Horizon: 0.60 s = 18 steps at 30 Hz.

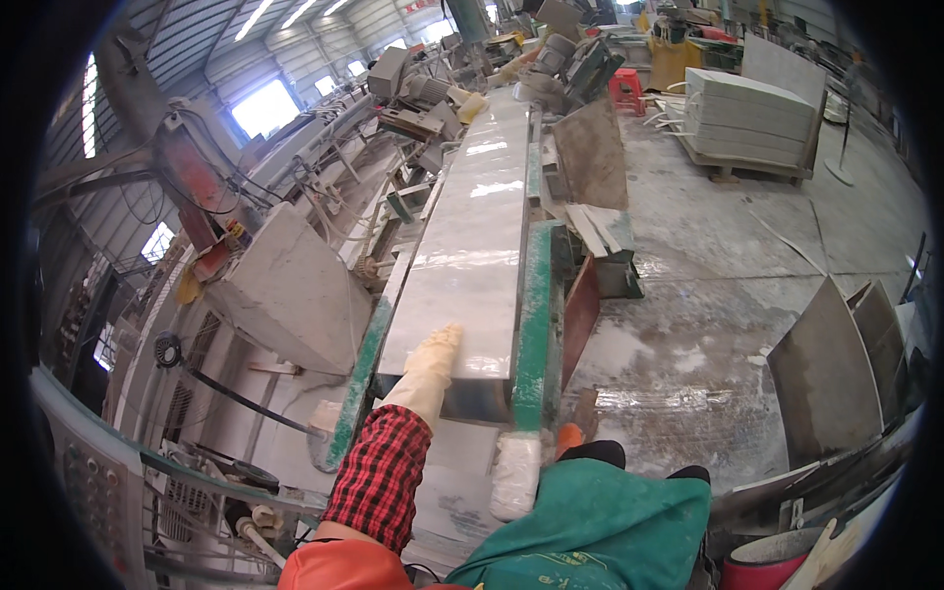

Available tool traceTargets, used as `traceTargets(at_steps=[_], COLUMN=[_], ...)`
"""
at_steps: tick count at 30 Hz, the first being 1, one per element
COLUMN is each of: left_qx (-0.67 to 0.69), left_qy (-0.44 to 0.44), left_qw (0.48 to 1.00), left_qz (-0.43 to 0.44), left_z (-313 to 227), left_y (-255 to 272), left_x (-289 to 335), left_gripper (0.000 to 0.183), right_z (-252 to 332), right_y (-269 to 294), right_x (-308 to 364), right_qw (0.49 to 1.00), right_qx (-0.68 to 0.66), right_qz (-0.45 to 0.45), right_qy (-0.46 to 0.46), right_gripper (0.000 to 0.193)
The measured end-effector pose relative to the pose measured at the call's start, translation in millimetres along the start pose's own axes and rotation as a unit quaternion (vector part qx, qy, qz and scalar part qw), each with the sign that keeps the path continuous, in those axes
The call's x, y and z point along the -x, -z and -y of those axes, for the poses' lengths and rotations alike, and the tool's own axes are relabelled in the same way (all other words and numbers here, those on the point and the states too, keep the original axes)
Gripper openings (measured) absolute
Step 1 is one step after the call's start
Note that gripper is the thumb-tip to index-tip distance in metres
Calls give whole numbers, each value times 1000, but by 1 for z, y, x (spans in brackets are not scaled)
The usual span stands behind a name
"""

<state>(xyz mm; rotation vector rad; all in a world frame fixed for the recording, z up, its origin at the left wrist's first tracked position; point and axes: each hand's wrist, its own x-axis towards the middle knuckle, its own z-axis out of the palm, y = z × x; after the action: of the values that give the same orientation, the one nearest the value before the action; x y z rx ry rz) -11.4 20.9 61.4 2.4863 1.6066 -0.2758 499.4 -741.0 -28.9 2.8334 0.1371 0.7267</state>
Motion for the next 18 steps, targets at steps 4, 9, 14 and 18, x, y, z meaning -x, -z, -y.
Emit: traceTargets(at_steps=[4,9,14,18], left_qx=[81,-22,-79,-12], left_qy=[17,-39,-49,-45], left_qw=[997,998,995,999], left_qz=[12,-38,-29,-28], left_z=[-3,24,8,22], left_y=[-10,-20,-8,-24], left_x=[-22,-13,-7,-22], left_gripper=[54,53,72,81], right_z=[-1,45,68,72], right_y=[22,62,106,110], right_x=[7,3,13,16], right_qw=[996,991,986,984], right_qx=[-8,12,-4,-5], right_qz=[67,107,126,130], right_qy=[-57,-81,-113,-119], right_gripper=[61,65,66,68])
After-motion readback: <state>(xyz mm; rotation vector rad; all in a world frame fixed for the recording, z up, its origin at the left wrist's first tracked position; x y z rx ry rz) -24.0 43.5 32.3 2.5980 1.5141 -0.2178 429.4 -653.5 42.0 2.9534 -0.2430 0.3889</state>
